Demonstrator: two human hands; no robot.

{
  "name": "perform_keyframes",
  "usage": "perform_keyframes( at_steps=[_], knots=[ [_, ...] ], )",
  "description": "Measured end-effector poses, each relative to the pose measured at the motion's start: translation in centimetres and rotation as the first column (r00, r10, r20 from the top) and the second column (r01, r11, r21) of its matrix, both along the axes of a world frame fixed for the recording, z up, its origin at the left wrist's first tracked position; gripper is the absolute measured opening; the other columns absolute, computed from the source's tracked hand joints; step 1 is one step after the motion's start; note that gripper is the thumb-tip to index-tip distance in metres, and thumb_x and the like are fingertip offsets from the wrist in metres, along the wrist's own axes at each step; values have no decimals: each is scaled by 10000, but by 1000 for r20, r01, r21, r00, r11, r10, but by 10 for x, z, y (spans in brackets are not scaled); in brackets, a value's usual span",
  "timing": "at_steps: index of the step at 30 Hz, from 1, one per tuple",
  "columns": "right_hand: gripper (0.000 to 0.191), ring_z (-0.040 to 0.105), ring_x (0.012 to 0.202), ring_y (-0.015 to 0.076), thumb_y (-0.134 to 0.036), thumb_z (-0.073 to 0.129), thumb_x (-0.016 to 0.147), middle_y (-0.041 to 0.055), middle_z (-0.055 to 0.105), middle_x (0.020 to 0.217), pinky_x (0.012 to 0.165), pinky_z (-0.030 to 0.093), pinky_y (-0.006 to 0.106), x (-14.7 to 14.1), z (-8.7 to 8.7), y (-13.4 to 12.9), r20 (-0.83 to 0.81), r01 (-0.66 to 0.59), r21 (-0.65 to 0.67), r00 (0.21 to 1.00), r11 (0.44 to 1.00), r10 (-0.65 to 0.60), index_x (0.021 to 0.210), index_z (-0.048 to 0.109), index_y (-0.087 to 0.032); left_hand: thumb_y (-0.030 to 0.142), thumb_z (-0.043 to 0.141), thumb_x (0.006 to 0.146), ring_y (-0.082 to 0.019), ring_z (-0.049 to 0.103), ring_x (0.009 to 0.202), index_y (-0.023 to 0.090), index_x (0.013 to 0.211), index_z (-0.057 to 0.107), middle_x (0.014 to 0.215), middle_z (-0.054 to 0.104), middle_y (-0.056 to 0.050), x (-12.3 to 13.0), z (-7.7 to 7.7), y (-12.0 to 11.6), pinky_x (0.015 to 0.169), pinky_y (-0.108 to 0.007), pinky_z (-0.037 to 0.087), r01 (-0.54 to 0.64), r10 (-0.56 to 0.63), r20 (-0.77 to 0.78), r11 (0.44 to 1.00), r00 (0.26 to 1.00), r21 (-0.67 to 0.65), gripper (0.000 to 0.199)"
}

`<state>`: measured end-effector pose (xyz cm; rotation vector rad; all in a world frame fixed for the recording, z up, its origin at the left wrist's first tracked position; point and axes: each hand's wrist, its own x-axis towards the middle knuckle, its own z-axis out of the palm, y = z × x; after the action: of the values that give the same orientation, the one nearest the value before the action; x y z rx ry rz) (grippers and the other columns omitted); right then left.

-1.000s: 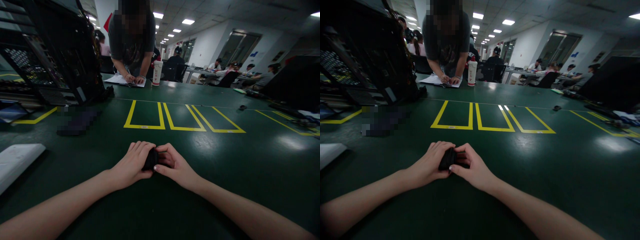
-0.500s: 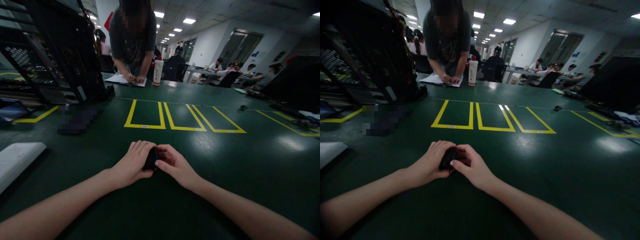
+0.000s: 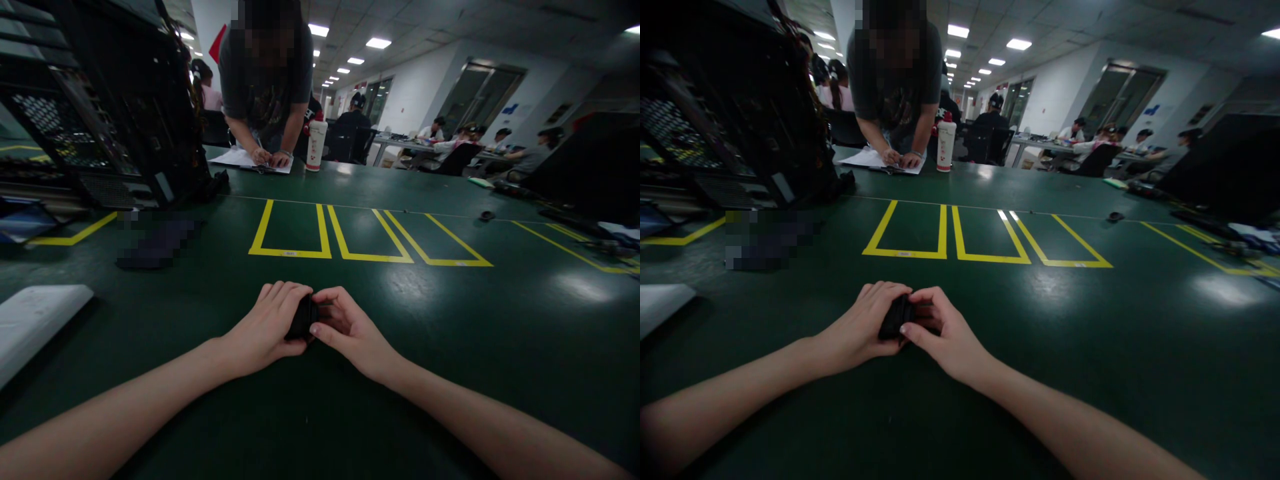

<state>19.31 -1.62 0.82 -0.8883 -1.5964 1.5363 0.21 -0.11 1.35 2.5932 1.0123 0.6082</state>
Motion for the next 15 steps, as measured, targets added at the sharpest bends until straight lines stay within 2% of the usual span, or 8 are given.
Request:
perform_keyframes(
  at_steps=[3, 7, 15],
  knots=[
    [319, 537, 1068, 185, -202, 609, 807, 41, 538, 1106, 918, 459, 391, 1, 2, 0, 35, -15, -31, 999, 999, 16, 1094, 469, -224, 160, 657, 715, -268, 489, 1012, 215, 1211, 322, 1145, 511, -76, 0, -3, 0, 833, -410, 390, -10, 10, 11, 1000, 1000, 14, 601],
    [366, 544, 1073, 177, -162, 664, 759, 29, 508, 1117, 941, 446, 389, 4, -1, 2, -39, -72, -28, 997, 997, 71, 1054, 459, -227, 139, 677, 680, -273, 487, 1019, 211, 1208, 323, 1157, 505, -77, 0, -5, 0, 844, -419, 383, -22, 22, 14, 999, 1000, 26, 639],
    [225, 582, 937, 158, -225, 613, 809, 6, 560, 961, 809, 494, 340, 0, -3, 2, -50, -27, -22, 998, 999, 26, 987, 476, -226, 160, 665, 730, -263, 476, 1019, 176, 1201, 328, 1158, 499, -97, 1, 2, 0, 845, -408, 381, -7, 7, -21, 1000, 1000, 3, 579]
  ],
)
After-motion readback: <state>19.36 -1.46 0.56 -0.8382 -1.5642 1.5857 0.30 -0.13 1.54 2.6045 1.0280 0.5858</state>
